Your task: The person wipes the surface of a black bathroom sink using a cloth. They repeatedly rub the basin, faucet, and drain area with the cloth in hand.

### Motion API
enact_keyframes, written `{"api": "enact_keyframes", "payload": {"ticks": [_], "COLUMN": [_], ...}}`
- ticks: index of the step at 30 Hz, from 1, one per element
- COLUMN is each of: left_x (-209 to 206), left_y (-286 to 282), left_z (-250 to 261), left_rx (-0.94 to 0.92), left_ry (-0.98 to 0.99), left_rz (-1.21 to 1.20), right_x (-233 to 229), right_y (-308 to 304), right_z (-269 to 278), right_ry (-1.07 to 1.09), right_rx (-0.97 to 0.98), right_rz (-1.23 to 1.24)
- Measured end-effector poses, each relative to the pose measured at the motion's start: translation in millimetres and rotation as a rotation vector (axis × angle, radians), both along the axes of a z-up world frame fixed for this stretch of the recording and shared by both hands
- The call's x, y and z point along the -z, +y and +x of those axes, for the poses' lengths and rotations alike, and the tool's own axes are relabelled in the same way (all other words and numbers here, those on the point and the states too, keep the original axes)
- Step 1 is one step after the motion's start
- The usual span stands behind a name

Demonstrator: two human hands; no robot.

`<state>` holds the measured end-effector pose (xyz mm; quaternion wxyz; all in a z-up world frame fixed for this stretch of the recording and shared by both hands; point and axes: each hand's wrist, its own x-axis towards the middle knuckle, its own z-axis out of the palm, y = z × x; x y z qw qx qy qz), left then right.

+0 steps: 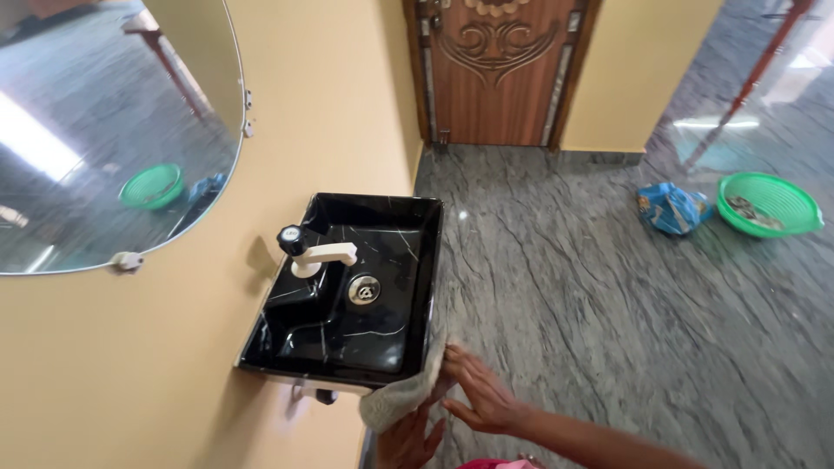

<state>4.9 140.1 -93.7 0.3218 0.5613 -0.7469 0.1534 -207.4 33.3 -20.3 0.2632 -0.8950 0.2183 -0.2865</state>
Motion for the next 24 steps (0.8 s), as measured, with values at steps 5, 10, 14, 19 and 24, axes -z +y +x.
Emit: {"api": "enact_keyframes", "payload": {"ticks": [5,10,14,19,24], "left_x": [-66,-108,-125,-135,-115], "left_y": [-40,-100,-149,-202,-266], "left_z": [-46,-65,-67,-61,-54], "left_rx": [-0.234,-0.402,-0.397,-0.461,-0.512], "left_ry": [-0.022,0.086,0.058,0.314,0.266], "left_rz": [0.117,0.592,0.627,0.834,0.841], "right_x": [50,85,96,101,113], "right_y": [-51,-67,-105,-155,-208], "right_z": [31,49,61,61,74], "right_ry": [-0.023,-0.091,-0.179,-0.131,-0.191], "right_rx": [-0.224,-0.292,-0.189,-0.171,-0.052], "right_rz": [0.958,0.977,0.698,1.085,1.169]}}
